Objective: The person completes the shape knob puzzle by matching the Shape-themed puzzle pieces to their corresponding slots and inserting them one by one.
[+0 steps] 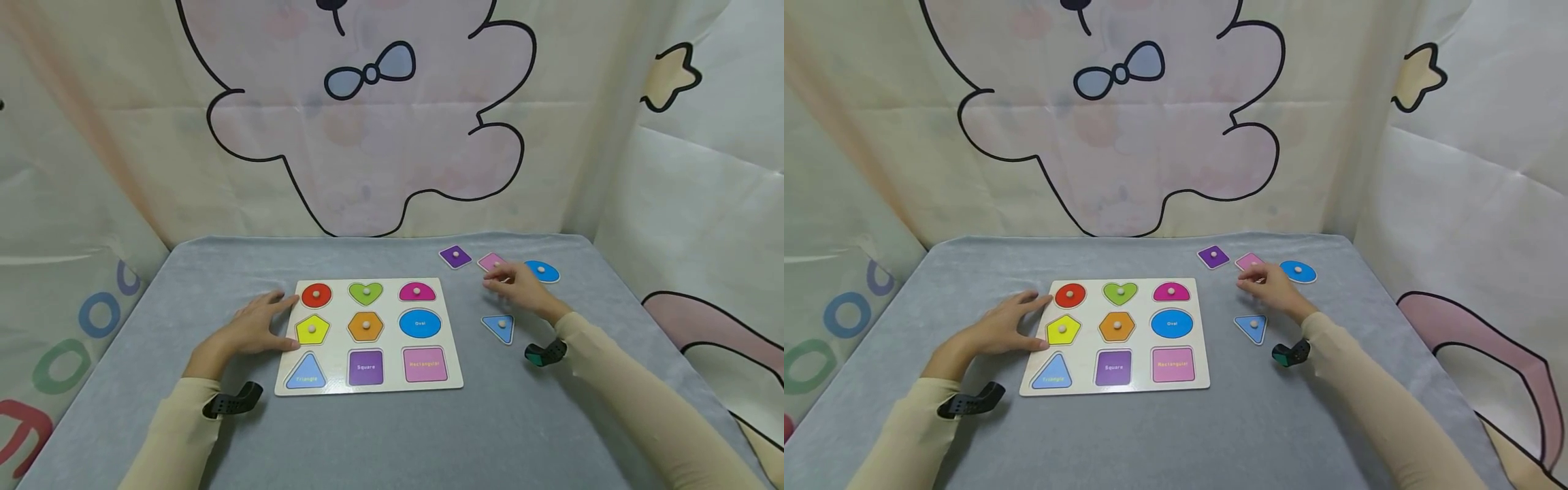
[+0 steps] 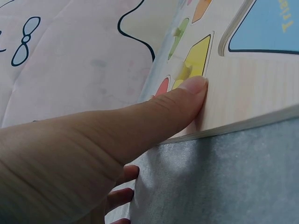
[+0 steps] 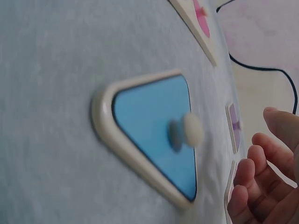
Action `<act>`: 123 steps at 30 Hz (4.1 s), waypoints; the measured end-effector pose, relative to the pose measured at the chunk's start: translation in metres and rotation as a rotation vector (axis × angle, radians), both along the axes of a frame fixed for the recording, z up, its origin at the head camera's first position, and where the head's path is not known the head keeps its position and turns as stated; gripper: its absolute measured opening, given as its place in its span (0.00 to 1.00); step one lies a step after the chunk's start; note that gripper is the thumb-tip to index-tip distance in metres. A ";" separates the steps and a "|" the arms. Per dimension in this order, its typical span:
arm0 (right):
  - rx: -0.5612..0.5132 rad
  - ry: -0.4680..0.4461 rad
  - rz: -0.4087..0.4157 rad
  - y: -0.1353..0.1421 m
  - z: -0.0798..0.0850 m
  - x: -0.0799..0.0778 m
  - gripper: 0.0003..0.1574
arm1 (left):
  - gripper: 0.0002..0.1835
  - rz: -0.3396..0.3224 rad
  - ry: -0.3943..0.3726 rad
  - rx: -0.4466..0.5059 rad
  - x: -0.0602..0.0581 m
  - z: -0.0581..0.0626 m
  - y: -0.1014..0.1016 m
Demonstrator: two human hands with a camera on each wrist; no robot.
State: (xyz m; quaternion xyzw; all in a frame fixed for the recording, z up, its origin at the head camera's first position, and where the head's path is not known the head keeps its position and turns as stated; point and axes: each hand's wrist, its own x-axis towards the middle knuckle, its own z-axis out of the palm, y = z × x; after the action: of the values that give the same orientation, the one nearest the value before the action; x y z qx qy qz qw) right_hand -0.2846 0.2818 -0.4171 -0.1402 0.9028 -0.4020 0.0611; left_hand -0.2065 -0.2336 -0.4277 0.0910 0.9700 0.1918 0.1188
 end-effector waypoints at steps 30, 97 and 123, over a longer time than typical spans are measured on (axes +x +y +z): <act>0.086 -0.032 -0.138 0.060 0.001 -0.013 0.30 | 0.55 0.009 -0.002 0.005 0.002 -0.002 -0.002; 0.150 -0.042 -0.376 0.107 -0.014 -0.032 0.27 | 0.55 0.000 0.017 0.039 0.004 -0.004 -0.002; 0.151 0.019 -0.261 0.088 0.014 -0.021 0.32 | 0.54 -0.009 0.019 0.049 0.003 -0.003 -0.003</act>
State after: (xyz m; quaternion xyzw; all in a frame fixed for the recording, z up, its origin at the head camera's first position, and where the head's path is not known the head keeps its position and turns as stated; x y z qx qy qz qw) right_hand -0.3052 0.3700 -0.4031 -0.0204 0.9414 -0.3364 0.0102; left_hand -0.2035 -0.2369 -0.4310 0.1003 0.9657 0.2139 0.1080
